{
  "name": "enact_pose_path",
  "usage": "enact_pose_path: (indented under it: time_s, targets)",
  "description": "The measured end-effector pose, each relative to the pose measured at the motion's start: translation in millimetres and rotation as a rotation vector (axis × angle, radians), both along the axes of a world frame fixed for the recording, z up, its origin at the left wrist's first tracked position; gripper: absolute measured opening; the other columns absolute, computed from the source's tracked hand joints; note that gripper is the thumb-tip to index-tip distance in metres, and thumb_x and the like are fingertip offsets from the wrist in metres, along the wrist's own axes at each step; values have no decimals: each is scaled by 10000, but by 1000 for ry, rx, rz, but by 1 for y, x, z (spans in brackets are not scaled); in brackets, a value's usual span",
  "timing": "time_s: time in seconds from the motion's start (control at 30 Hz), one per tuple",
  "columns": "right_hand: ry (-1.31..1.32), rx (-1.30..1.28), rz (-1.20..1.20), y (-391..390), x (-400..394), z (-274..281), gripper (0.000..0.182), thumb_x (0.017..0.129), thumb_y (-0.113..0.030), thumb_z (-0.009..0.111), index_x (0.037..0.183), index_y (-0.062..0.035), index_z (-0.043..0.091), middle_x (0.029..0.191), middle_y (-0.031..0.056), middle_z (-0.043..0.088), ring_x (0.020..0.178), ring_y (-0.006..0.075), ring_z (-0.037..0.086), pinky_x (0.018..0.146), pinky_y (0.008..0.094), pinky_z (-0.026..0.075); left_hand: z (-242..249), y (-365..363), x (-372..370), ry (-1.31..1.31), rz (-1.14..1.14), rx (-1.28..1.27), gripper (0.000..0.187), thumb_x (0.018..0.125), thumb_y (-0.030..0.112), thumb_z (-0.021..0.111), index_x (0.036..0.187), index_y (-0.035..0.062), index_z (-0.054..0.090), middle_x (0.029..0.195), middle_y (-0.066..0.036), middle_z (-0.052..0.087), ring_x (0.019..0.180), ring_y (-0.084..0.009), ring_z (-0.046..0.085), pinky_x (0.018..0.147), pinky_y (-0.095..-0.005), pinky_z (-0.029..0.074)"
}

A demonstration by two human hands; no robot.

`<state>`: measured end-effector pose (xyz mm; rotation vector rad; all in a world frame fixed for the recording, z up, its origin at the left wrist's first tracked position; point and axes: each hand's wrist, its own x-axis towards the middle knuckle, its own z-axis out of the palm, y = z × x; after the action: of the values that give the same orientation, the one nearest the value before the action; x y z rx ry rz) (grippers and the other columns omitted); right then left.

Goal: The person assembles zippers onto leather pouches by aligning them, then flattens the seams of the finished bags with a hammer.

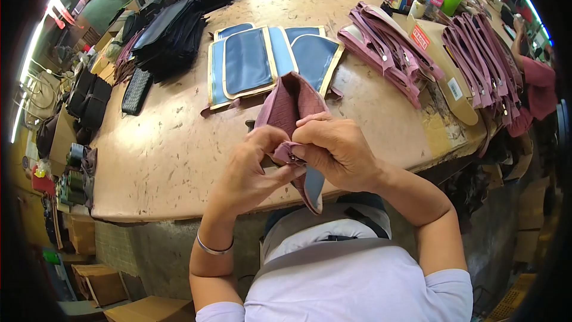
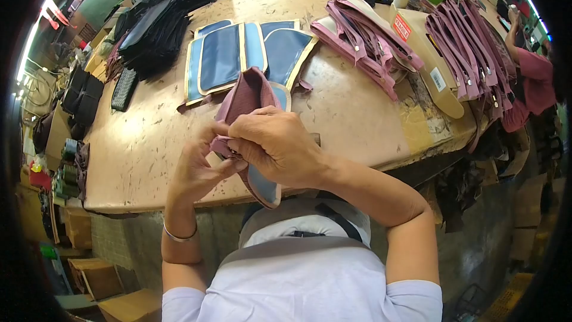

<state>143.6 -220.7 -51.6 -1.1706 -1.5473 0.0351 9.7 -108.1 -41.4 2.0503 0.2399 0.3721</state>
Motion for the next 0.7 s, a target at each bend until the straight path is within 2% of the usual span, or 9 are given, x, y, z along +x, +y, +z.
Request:
enact_pose_path:
  time_s: [0.1,0.2,0.3,0.6,0.7]
  targets:
    - [11,38,1,-4,1,-1,82,782,-49,604,857,-16,607,690,88,575,650,265,576,629,354,454,-1,3,3,-84,-88,279,212,681,88,730,830,48,585,688,-16,590,642,-118,559,844,-336,394]
    - [26,17,4,-7,1,-2,85,777,-46,613,856,-17,605,695,91,570,657,260,575,638,339,446,2,1,5,-122,-94,189,193,675,87,730,807,89,590,619,7,589,591,-124,542,913,-346,314]
    - [48,-10,27,-11,1,-1,70,777,-49,616,838,-20,597,689,88,560,659,256,570,648,323,437,-5,1,8,-215,-91,160,165,675,87,726,767,109,591,629,9,593,592,-120,538,930,-331,279]
    - [39,-68,66,-14,1,2,143,699,-40,659,793,-37,552,672,88,538,640,262,550,651,330,420,0,8,7,-143,-165,177,173,659,91,729,748,96,581,670,3,586,629,-135,553,918,-344,311]
    - [59,-81,33,-13,3,-5,161,678,-31,659,790,-37,543,668,92,530,637,270,545,644,332,420,3,6,9,-159,-169,244,188,660,120,744,743,77,581,677,-7,589,657,-150,570,888,-352,363]
